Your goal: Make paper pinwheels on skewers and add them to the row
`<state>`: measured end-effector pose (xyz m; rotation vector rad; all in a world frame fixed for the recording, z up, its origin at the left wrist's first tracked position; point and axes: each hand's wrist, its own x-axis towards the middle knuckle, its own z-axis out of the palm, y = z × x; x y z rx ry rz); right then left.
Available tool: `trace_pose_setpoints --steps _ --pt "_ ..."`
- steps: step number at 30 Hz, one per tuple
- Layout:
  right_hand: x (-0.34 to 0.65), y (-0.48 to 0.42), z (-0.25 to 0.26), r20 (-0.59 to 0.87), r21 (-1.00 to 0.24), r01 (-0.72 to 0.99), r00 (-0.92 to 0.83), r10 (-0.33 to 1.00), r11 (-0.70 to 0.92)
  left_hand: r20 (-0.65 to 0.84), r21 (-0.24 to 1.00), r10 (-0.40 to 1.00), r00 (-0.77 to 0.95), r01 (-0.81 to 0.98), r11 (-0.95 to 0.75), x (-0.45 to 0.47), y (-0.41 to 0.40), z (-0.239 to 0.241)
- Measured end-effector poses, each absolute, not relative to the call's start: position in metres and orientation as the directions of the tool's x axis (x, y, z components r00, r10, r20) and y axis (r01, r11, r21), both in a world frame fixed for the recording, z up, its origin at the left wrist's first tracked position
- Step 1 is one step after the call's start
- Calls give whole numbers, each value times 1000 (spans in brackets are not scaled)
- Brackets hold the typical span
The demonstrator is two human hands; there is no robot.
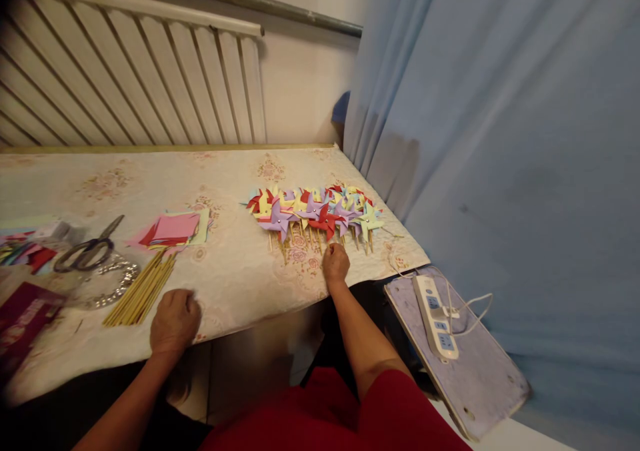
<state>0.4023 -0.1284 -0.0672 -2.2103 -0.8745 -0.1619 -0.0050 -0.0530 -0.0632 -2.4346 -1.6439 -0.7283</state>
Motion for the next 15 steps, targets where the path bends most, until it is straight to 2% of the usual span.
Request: trace_pose_setpoints --steps 15 --pt "404 -128 -71 401 -606 651 747 531 -458 409 208 872 271 902 -377 -4 -54 -62"
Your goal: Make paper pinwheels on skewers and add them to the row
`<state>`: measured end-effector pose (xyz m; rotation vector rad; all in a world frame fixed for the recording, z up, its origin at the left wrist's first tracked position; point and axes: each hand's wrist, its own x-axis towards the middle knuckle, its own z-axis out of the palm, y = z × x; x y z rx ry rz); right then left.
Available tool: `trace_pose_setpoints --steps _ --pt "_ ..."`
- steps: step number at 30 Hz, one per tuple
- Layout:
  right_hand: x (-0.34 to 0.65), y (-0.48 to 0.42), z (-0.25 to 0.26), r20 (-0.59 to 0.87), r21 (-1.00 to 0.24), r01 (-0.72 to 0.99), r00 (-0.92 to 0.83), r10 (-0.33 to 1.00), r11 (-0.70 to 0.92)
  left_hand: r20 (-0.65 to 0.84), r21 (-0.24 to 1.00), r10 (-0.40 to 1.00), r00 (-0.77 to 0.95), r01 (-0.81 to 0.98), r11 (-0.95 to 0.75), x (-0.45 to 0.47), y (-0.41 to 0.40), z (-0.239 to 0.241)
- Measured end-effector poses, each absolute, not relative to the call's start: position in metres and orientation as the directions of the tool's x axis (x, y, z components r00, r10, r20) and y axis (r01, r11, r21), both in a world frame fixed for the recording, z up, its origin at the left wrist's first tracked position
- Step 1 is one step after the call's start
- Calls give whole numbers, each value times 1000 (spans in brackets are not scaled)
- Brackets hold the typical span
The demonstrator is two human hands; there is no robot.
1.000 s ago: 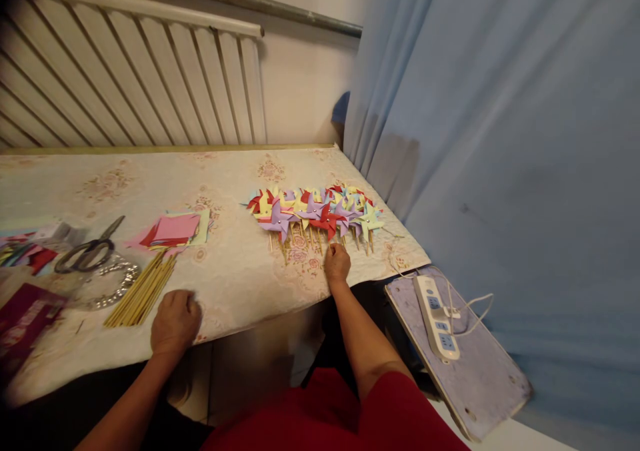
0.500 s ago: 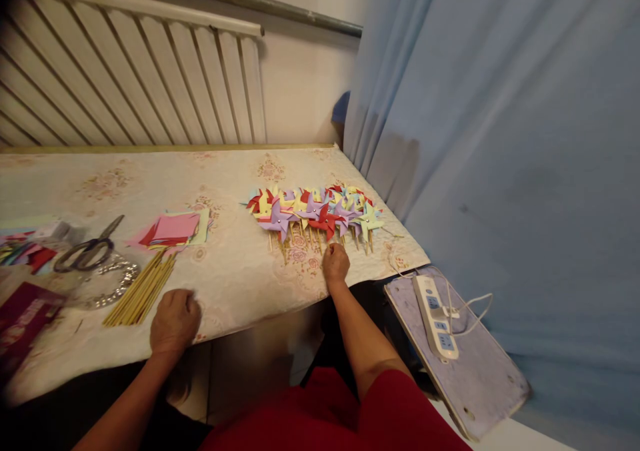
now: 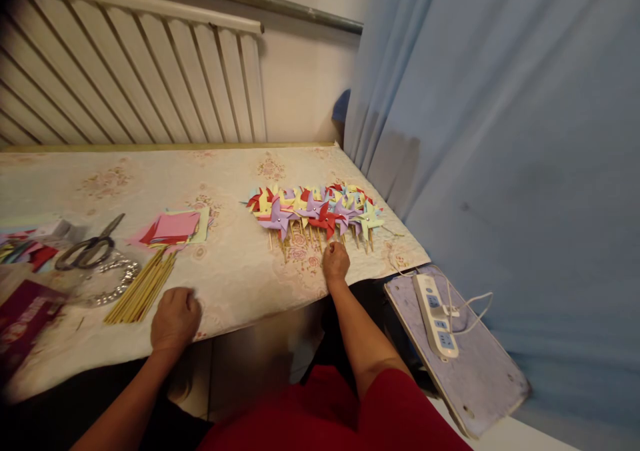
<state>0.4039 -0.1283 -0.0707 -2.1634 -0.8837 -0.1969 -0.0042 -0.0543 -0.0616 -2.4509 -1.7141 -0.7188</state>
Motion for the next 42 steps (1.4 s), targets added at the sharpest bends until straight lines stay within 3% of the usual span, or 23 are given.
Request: trace_pose_setpoints --steps 18,27,42 --pt "403 -129 -70 385 -602 651 745 545 -464 414 176 865 283 908 -381 -5 -53 -64" --pt "403 -129 -68 378 -590 656 739 557 -470 410 218 872 266 900 -377 -5 -53 -65" --pt "404 -129 -69 431 -629 651 747 506 -425 397 199 880 261 911 -360 -4 -54 -64"
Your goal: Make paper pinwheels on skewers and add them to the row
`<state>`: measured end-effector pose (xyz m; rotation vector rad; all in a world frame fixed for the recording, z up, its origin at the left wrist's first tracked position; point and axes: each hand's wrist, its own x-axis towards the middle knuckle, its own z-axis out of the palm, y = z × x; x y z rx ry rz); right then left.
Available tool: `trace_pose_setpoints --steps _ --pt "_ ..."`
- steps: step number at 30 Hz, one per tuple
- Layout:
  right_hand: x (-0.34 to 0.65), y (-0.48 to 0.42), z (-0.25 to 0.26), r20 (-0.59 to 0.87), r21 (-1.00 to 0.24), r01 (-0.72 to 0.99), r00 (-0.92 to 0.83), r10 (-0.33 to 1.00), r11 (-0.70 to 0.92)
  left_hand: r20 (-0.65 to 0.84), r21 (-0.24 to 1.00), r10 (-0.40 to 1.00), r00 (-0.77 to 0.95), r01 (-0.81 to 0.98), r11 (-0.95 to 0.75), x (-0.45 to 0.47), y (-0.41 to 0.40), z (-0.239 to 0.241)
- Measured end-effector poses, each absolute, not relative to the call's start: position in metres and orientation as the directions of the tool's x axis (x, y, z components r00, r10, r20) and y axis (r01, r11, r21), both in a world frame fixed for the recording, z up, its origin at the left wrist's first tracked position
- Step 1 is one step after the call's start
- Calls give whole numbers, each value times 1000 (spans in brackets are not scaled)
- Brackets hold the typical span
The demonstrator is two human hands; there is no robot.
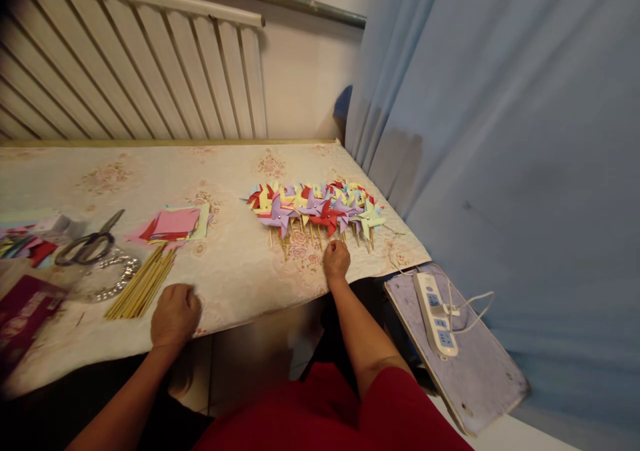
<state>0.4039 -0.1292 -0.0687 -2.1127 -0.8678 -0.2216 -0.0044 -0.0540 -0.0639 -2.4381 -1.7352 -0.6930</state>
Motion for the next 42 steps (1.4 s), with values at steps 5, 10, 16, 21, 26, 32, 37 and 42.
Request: trace_pose_setpoints --steps 5,10,16,21,26,32,37,42 --pt "404 -129 -68 415 -627 641 756 507 -442 406 243 876 262 893 -380 -5 -53 -64" --pt "404 -130 -69 414 -630 640 756 506 -441 418 212 867 273 898 -385 -5 -54 -65" --pt "405 -128 -71 407 -647 621 772 488 -443 423 191 862 279 902 -386 -5 -54 -65" --pt "404 -128 -69 383 -632 615 777 500 -472 428 185 858 284 902 -391 -5 -53 -64" --pt "401 -128 -65 326 -613 586 799 506 -530 429 195 861 274 902 -384 -4 -54 -63" --pt "400 -127 -65 302 -597 588 795 527 -545 445 177 850 280 903 -391 -4 -54 -64" --pt "401 -127 -68 326 -589 608 782 532 -532 448 189 850 277 900 -393 -5 -53 -66" --pt "402 -127 -70 341 -595 612 780 526 -522 454 183 844 285 897 -401 -4 -53 -66"
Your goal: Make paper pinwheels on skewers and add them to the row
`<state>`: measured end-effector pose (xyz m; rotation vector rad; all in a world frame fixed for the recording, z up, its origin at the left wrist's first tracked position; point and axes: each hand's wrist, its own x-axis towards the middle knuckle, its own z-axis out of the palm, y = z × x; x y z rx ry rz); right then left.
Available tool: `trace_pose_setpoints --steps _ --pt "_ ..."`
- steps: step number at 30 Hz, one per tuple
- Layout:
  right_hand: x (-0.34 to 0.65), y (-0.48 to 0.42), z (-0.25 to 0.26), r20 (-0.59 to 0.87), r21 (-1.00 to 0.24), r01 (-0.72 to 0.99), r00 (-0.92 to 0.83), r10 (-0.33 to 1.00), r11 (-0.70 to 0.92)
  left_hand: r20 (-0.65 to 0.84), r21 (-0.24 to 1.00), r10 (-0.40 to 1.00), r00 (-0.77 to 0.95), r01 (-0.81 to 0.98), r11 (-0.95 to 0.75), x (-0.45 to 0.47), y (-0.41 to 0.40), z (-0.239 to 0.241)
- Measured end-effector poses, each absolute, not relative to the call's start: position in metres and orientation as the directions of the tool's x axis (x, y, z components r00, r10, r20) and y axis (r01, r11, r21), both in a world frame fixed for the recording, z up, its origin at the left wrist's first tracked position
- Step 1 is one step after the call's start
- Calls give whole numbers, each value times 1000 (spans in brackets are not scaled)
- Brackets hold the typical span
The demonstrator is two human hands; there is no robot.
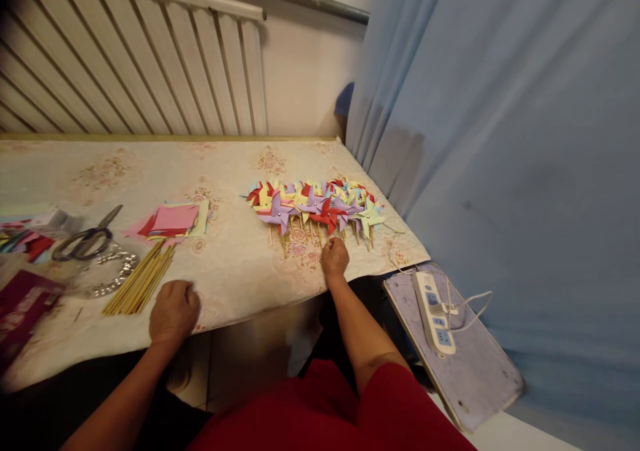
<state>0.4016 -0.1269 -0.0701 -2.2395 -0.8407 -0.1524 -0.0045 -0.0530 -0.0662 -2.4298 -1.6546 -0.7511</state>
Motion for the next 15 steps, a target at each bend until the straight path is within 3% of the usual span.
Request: trace_pose_setpoints --steps 15 --pt "402 -133 -72 398 -690 582 802 445 -430 451 145 842 296 907 -396 -4 -54 -65"
